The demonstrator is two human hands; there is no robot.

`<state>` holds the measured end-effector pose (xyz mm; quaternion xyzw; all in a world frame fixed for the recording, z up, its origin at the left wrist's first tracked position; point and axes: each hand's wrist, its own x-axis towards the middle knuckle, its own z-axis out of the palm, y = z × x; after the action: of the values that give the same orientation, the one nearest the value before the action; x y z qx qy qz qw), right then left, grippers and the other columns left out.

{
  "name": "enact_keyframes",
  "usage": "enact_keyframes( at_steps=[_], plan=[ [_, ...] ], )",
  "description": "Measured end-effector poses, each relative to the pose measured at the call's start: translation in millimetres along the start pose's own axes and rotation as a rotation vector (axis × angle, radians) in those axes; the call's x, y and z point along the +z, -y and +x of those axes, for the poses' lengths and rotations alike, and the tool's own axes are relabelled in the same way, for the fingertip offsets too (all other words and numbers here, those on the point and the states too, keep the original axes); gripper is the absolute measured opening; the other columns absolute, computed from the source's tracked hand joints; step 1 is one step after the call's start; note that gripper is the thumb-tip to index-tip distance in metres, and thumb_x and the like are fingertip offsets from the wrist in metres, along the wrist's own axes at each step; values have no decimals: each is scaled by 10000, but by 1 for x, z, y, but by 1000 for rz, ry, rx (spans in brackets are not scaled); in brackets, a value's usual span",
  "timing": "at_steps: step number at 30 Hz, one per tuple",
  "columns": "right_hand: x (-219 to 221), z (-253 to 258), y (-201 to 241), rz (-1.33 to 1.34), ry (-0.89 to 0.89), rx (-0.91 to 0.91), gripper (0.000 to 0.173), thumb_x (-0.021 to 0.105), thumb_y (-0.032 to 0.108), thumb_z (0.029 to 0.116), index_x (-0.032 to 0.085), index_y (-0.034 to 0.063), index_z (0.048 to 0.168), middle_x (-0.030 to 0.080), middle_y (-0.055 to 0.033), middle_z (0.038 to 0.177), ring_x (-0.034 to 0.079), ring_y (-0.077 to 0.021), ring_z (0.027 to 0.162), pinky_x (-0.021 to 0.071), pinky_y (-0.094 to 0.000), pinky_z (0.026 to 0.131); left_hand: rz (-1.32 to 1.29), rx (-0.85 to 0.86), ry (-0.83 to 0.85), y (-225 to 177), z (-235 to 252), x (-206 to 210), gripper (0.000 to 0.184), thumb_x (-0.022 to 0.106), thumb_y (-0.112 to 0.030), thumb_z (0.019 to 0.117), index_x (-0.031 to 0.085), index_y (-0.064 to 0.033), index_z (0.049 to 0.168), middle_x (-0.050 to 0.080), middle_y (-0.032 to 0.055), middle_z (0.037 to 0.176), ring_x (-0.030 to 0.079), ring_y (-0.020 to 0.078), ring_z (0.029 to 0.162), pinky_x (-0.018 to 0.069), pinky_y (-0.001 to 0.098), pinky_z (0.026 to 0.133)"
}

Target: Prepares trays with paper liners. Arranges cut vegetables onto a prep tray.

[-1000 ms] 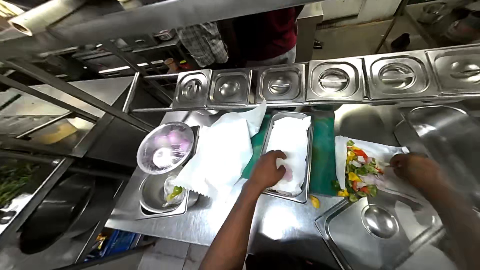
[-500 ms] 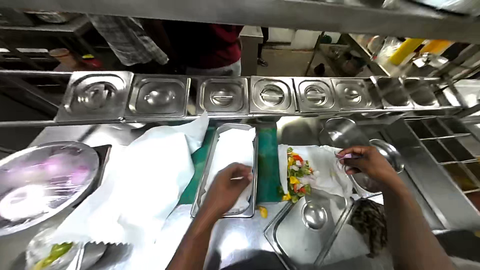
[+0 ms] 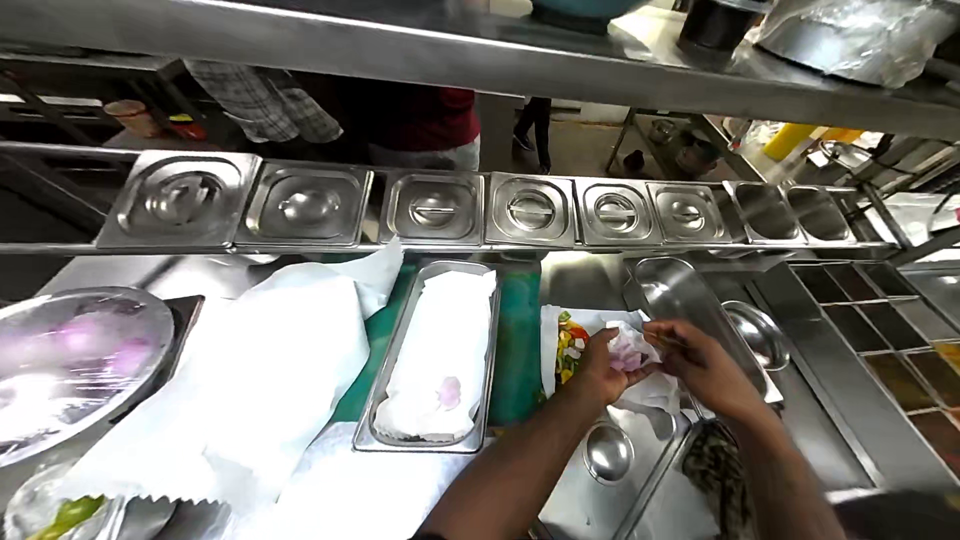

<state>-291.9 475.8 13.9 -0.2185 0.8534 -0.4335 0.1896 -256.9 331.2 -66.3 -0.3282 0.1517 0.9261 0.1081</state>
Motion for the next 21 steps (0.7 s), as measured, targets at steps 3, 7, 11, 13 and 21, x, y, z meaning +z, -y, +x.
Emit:
enact_keyframes(
  at_steps=[3, 7, 11, 13, 21],
  plan=[
    [2, 5, -4, 224, -55, -49, 286, 545, -88, 960, 636, 53, 1192, 724, -99, 1172, 739, -223, 953, 632, -405, 816, 267, -14, 11, -9, -11, -11, 186, 546, -181, 1011, 535, -39, 1132, 606, 112, 858, 647, 210, 717, 599, 361, 687],
    [27, 37, -29, -4, 254, -133, 324, 565, -31, 963, 664, 95, 1245, 664, -63, 1277, 672, -182, 1010, 571, -402, 869, 389, -63, 136, -17, -23, -31, 150, 485, -125, 1012, 583, -33, 1079, 670, 103, 853, 670, 162, 689, 578, 279, 617],
    [43, 58, -46, -607, 233, -38, 246, 652, 21, 938, 719, 36, 1174, 590, -186, 1406, 536, -389, 1326, 476, -584, 1052, 352, -15, -43, -11, -34, -47, 197, 470, -130, 1043, 621, -25, 1114, 663, 94, 866, 627, 135, 647, 513, 233, 547],
    [52, 56, -47, -865, 157, 36, 257, 659, 21, 924, 716, 24, 1175, 560, -188, 1452, 482, -420, 1386, 500, -595, 1024, 384, 70, -76, -18, -62, -48, 189, 484, -108, 1039, 641, -18, 1094, 659, 82, 864, 624, 133, 662, 517, 239, 563],
    [73, 47, -57, -379, 3, -153, 239, 712, 39, 905, 717, 53, 1143, 686, -176, 1166, 684, -357, 1010, 565, -573, 876, 1319, 752, -584, -134, -166, -123, 211, 515, -130, 1068, 660, -42, 1194, 695, 141, 991, 644, 230, 710, 540, 410, 610]
  ],
)
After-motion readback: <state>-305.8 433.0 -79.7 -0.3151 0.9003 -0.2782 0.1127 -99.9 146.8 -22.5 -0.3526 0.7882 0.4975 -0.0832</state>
